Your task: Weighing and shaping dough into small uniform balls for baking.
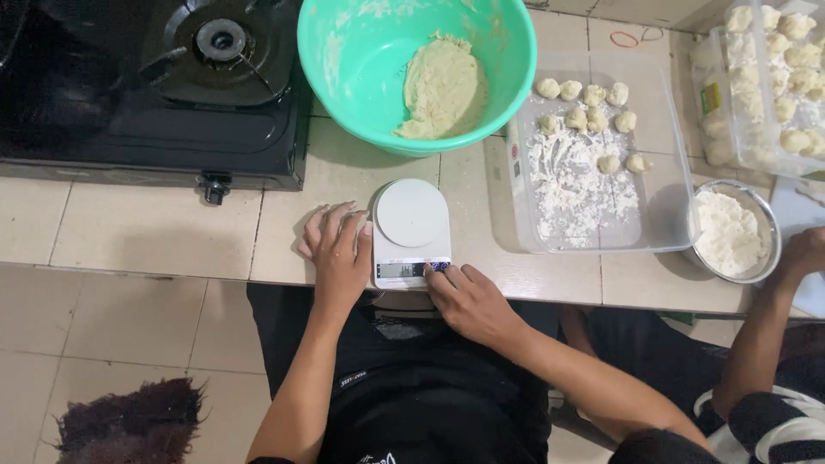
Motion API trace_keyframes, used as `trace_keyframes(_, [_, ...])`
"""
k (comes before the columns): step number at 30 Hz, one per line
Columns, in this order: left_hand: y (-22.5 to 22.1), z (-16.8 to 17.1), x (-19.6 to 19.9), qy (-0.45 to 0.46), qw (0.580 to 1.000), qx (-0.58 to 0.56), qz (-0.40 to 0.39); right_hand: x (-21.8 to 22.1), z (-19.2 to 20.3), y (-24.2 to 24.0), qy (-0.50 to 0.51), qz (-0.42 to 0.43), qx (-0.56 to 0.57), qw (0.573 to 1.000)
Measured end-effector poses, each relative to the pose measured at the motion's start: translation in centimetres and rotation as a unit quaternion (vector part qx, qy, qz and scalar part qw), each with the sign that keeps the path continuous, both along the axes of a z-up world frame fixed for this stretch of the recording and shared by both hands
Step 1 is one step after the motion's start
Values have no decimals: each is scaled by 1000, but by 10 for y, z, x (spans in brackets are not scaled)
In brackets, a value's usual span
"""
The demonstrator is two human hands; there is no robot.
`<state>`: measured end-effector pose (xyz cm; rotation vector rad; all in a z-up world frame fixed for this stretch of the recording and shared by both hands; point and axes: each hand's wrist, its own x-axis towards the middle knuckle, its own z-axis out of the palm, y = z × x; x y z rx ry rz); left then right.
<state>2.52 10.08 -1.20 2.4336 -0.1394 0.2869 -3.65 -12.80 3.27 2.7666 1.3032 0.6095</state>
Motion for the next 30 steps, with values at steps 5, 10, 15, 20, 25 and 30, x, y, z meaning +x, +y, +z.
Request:
trace_keyframes(5, [-5, 36, -10, 97, 995, 13, 25, 2, -11, -14, 220, -180, 180, 942])
trace_keyframes(10, [-15, 39, -13, 131, 990, 33, 38, 17, 6, -9, 252, -274, 225, 900])
trace_keyframes(15, [-17, 42, -10, 95, 994, 45, 16, -1, -19, -7, 127, -186, 156, 962])
trace_keyframes(20, [-13, 21, -6, 81, 996, 32, 10, -5, -14, -4, 97, -137, 117, 979])
trace_keyframes(25, [-9, 22, -9, 76, 997, 19, 9, -2, -25, -5, 164, -170, 138, 962])
trace_keyframes(30, [-4, 15, -5, 65, 998, 1, 16, 5, -1, -4, 276, -212, 195, 917])
